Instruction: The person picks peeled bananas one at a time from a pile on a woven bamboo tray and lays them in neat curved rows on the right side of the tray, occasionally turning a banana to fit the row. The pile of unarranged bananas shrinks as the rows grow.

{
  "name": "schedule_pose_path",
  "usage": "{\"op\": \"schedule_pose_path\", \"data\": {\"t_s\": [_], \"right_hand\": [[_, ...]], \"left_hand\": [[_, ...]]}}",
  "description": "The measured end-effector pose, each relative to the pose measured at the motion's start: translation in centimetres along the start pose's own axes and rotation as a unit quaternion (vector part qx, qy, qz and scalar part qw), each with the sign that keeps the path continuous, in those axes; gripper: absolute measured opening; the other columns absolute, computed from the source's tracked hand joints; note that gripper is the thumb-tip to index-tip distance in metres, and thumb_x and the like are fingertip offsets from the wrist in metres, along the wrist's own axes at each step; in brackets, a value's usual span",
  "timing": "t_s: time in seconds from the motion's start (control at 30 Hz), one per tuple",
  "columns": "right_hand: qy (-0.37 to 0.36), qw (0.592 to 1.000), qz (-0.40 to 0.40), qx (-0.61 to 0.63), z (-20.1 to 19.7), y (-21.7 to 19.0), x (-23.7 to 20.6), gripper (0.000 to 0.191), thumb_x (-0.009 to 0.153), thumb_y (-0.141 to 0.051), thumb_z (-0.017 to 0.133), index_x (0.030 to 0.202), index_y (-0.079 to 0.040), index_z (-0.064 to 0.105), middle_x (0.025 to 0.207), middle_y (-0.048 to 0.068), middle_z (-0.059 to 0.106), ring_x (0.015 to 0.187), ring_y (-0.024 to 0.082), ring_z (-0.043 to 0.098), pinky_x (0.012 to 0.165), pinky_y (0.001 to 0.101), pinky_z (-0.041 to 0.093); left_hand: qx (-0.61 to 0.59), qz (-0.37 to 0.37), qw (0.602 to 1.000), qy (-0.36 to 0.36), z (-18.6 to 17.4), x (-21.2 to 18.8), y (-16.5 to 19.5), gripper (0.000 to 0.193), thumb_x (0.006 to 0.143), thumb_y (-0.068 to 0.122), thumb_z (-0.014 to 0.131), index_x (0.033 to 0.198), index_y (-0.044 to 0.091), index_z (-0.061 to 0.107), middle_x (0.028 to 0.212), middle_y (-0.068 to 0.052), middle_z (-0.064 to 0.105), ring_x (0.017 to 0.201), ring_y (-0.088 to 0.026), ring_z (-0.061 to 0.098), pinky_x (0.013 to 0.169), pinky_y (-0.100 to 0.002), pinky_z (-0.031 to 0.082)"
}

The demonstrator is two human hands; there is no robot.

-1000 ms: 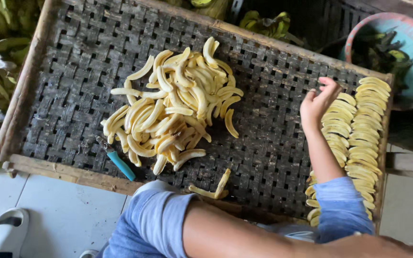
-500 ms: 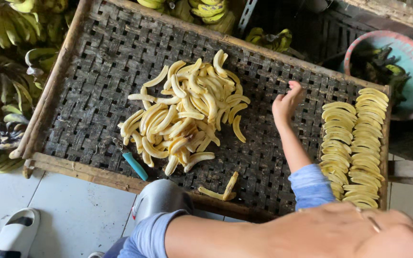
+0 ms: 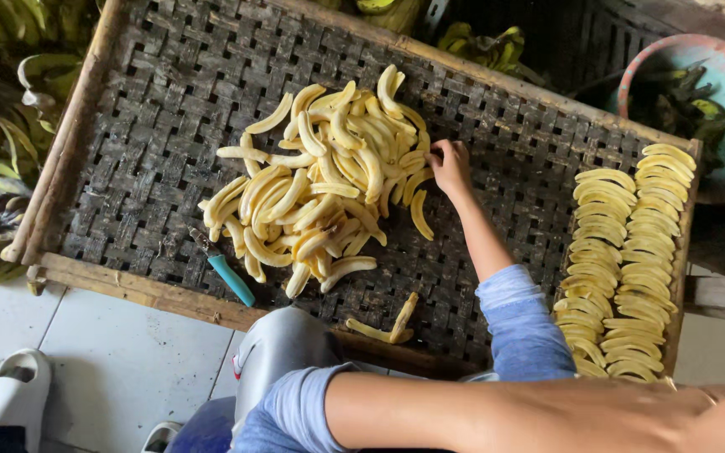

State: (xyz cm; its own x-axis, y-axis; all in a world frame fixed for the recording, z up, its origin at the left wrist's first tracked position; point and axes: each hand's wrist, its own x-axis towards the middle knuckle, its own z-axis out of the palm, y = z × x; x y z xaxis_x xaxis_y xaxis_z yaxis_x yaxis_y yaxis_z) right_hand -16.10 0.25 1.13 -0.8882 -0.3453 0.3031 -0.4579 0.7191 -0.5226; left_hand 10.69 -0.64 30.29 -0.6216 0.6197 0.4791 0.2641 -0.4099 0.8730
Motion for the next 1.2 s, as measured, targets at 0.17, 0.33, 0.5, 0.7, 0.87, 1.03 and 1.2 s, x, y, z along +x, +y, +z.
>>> {"op": "schedule_pose_path", "data": {"t_s": [0.17, 0.33, 0.5, 0.7, 0.87, 1.03, 1.2], "right_hand": [[-0.06, 0.998, 0.016, 0.004, 0.7, 2.3, 0.2, 0.032, 0.088, -0.035, 0.084, 0.096, -0.007, 0.071, 0.092, 0.014, 0.066, 0.093, 0.033, 0.061, 0.083, 0.0454, 0.049], [-0.102, 0.994, 0.047, 0.002, 1.3, 4.1, 0.0, 0.036, 0.089, -0.04, 0.083, 0.095, -0.007, 0.07, 0.091, 0.013, 0.066, 0.092, 0.031, 0.061, 0.081, 0.0458, 0.048], [-0.101, 0.994, 0.03, -0.019, 0.9, 3.8, -0.4, 0.042, 0.082, -0.04, 0.087, 0.096, -0.005, 0.068, 0.095, 0.014, 0.065, 0.093, 0.031, 0.061, 0.08, 0.0463, 0.05], [-0.192, 0.971, 0.14, 0.026, -1.2, 1.2, -0.1, 0.04, 0.082, -0.036, 0.085, 0.101, -0.009, 0.062, 0.096, 0.006, 0.071, 0.089, 0.021, 0.068, 0.077, 0.0406, 0.053], [-0.186, 0.959, 0.076, 0.202, -2.8, 0.4, 0.3, 0.026, 0.095, -0.023, 0.076, 0.108, -0.005, 0.063, 0.099, 0.005, 0.073, 0.088, 0.015, 0.068, 0.076, 0.0328, 0.054], [-0.181, 0.928, 0.174, 0.274, -4.4, 3.5, 0.4, 0.02, 0.103, -0.011, 0.058, 0.12, -0.005, 0.067, 0.098, 0.004, 0.071, 0.081, 0.011, 0.065, 0.066, 0.0278, 0.053], [-0.058, 0.93, 0.211, 0.295, -7.8, 10.9, 0.1, 0.019, 0.104, -0.007, 0.057, 0.118, -0.003, 0.07, 0.098, 0.003, 0.072, 0.081, 0.009, 0.065, 0.069, 0.0244, 0.053]], "left_hand": [[-0.011, 0.009, 1.0, -0.021, 1.5, -0.1, -2.5, 0.035, 0.109, 0.023, 0.044, 0.139, 0.004, 0.041, 0.119, -0.017, 0.057, 0.111, -0.031, 0.063, 0.101, -0.039, 0.051], [-0.002, 0.012, 0.999, -0.04, 1.6, -0.2, -3.2, 0.03, 0.112, 0.021, 0.042, 0.138, 0.006, 0.043, 0.122, -0.013, 0.054, 0.113, -0.027, 0.061, 0.103, -0.036, 0.049], [0.013, 0.013, 0.999, -0.05, 1.3, -0.2, -3.3, 0.025, 0.114, 0.019, 0.04, 0.136, 0.008, 0.044, 0.124, -0.01, 0.051, 0.115, -0.024, 0.058, 0.105, -0.033, 0.048], [0.069, 0.027, 0.997, -0.033, 0.7, -0.9, -2.2, 0.021, 0.115, 0.016, 0.038, 0.135, 0.01, 0.043, 0.126, -0.007, 0.047, 0.117, -0.021, 0.056, 0.107, -0.03, 0.047], [0.148, 0.052, 0.987, 0.039, -0.4, -2.9, 0.9, 0.021, 0.116, 0.016, 0.04, 0.137, 0.013, 0.04, 0.125, -0.002, 0.047, 0.117, -0.017, 0.056, 0.106, -0.029, 0.047], [0.439, 0.045, 0.893, 0.089, -1.9, -2.9, 5.6, 0.028, 0.108, 0.013, 0.05, 0.135, 0.008, 0.052, 0.112, -0.008, 0.052, 0.102, -0.024, 0.062, 0.09, -0.038, 0.052], [0.479, -0.017, 0.87, 0.115, -5.2, -1.0, 6.2, 0.035, 0.101, 0.01, 0.054, 0.135, 0.005, 0.053, 0.11, -0.012, 0.052, 0.105, -0.029, 0.061, 0.089, -0.039, 0.051]]}}
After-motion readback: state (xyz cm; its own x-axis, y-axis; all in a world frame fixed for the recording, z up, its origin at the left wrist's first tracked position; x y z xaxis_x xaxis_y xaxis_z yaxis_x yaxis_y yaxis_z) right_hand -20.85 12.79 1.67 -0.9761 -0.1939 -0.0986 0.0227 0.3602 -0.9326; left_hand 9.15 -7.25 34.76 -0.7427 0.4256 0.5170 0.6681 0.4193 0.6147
